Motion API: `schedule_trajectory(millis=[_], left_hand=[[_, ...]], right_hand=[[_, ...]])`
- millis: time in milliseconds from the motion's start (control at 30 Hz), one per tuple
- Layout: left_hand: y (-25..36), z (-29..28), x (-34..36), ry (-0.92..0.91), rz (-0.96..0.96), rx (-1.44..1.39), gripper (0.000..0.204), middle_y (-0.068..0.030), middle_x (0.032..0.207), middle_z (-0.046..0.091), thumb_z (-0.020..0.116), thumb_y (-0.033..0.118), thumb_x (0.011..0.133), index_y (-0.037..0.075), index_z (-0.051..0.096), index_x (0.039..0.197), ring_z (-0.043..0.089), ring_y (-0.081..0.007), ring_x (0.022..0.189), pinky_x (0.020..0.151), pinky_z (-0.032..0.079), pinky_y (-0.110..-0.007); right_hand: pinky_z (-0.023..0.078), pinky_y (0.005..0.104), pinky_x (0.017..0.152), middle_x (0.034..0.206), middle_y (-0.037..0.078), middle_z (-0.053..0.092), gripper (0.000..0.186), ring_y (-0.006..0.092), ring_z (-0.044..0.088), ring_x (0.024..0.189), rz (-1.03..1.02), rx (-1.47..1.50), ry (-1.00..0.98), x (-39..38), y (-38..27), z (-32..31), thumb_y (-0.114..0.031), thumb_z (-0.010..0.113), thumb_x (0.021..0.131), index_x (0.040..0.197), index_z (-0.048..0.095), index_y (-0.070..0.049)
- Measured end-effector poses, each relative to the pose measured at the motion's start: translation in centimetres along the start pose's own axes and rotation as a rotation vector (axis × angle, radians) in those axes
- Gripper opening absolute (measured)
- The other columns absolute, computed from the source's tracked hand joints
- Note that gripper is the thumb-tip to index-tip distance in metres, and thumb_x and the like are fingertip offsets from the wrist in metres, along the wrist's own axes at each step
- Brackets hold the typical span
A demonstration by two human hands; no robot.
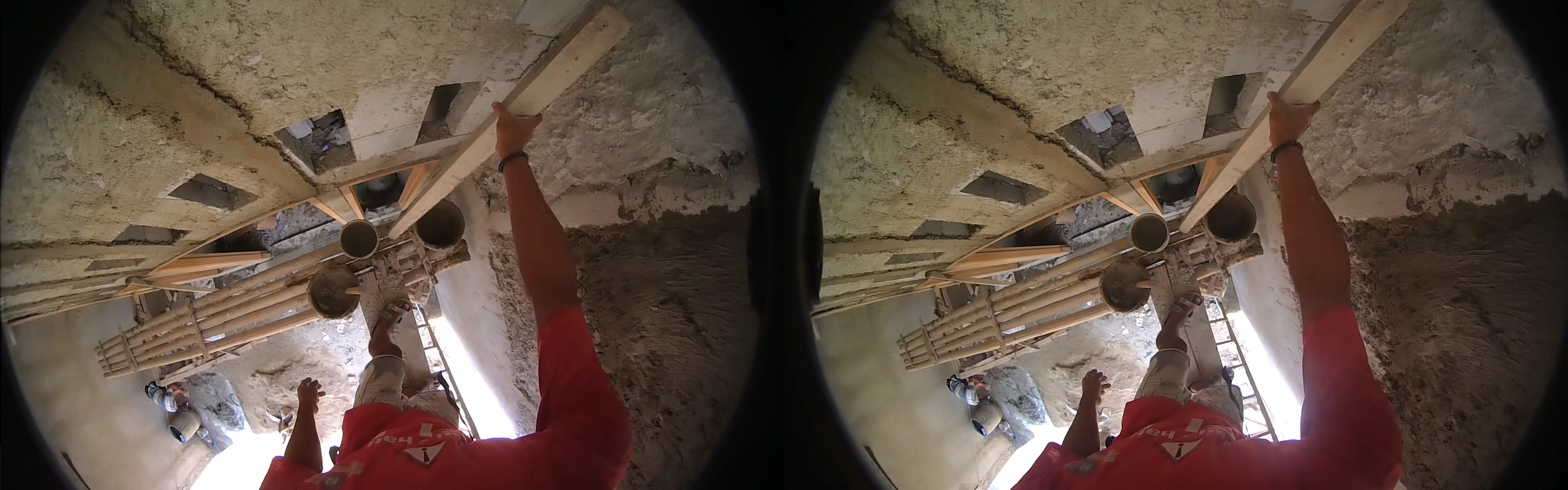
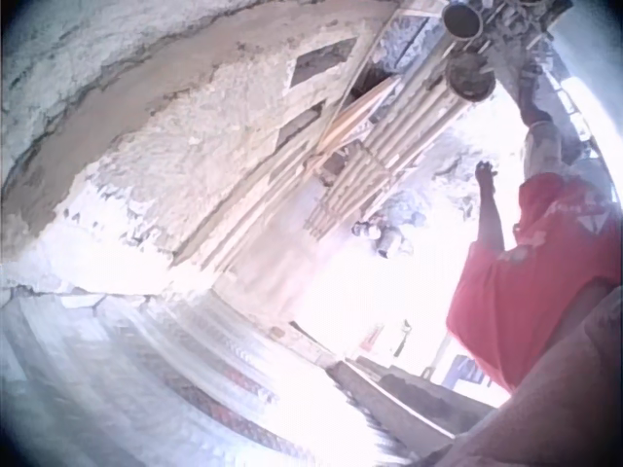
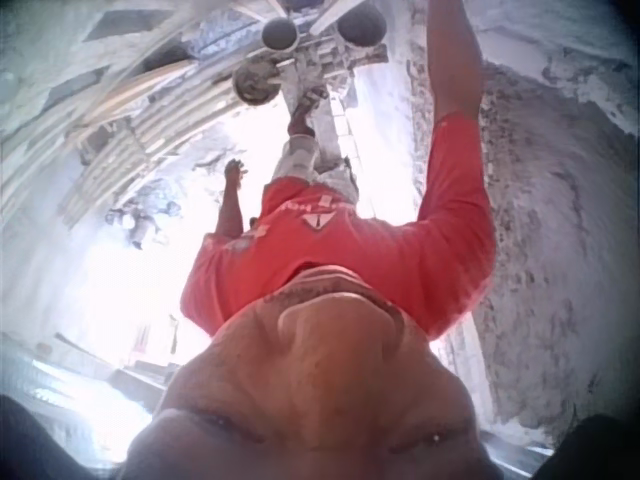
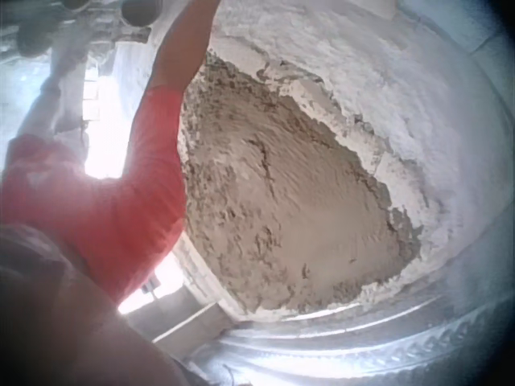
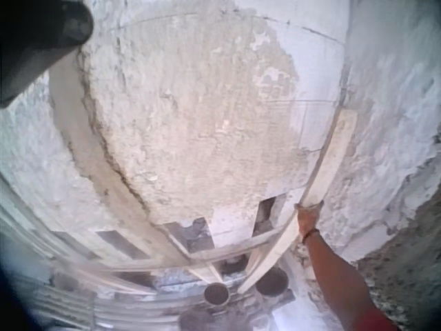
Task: The person applies wet plaster from a bucket onto a rough interior wall using a trowel and then smooths the surface with a long wooden board.
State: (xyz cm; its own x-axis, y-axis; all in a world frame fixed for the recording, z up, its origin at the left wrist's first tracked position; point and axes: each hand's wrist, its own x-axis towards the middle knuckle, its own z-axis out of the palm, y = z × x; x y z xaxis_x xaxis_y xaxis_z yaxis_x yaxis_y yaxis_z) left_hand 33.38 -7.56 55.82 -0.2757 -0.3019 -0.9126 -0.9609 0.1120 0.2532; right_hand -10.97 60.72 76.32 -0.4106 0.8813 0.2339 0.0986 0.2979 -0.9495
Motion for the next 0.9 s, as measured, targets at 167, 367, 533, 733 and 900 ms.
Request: schedule_trajectory(millis=[167,367,533,733,900], left_hand=[[-1.7,-2.7,-1.1,0.031,-0.025,-0.029,0.047,-0.0075,0.1,0.065,0.056,0.028,0.091,0.014,0.047,0.134,0.065,-0.021,0.068,0.051,0.038,-0.032],[0.0,-2.4,-3.1,0.073,-0.002,-0.035,0.056,-0.0146,0.103,0.065,0.058,0.018,0.089,0.002,0.043,0.141,0.065,-0.0211,0.078,0.058,0.052,-0.031],[0.6,-1.5,-3.1,0.072,-0.007,-0.045,0.052,-0.0167,0.11,0.065,0.058,0.017,0.091,0.003,0.044,0.139,0.066,-0.0237,0.087,0.069,0.057,-0.036],[3.7,-0.1,-0.8,-0.02,0.008,0.021,0.054,-0.0153,0.111,0.066,0.058,0.018,0.091,0.006,0.042,0.142,0.068,-0.0253,0.081,0.064,0.049,-0.034],[2.1,0.8,2.4,-0.113,0.031,0.108,0.05,-0.0116,0.109,0.065,0.052,0.035,0.095,0.013,0.044,0.138,0.066,-0.0248,0.071,0.055,0.039,-0.033]], right_hand=[[0.049,0.0453,0.094,0.118,0.029,0.055,0.107,0.0402,0.058,0.109,0.016,-0.136,-0.125,4.0,2.9,1.8,-0.028,0.088,0.062,0.136,0.023,0.014],[0.051,0.0433,0.095,0.118,0.029,0.058,0.11,0.0399,0.06,0.108,-0.018,-0.428,-0.127,9.3,7.3,1.6,-0.045,0.087,0.061,0.13,0.028,0.016],[0.049,0.042,0.096,0.123,0.028,0.055,0.109,0.038,0.058,0.113,-0.041,-0.464,-0.19,10.0,7.7,3.6,-0.045,0.087,0.062,0.131,0.029,0.015],[0.044,0.0391,0.101,0.129,0.027,0.051,0.105,0.0344,0.052,0.121,-0.176,0.041,-0.273,4.8,8.0,-2.2,-0.04,0.085,0.069,0.139,0.026,0.012],[0.044,0.0409,0.101,0.125,0.024,0.057,0.085,0.0356,0.055,0.118,0.02,-0.198,-0.747,-15.8,10.8,-9.9,-0.039,0.081,0.073,0.136,0.041,0.002]])
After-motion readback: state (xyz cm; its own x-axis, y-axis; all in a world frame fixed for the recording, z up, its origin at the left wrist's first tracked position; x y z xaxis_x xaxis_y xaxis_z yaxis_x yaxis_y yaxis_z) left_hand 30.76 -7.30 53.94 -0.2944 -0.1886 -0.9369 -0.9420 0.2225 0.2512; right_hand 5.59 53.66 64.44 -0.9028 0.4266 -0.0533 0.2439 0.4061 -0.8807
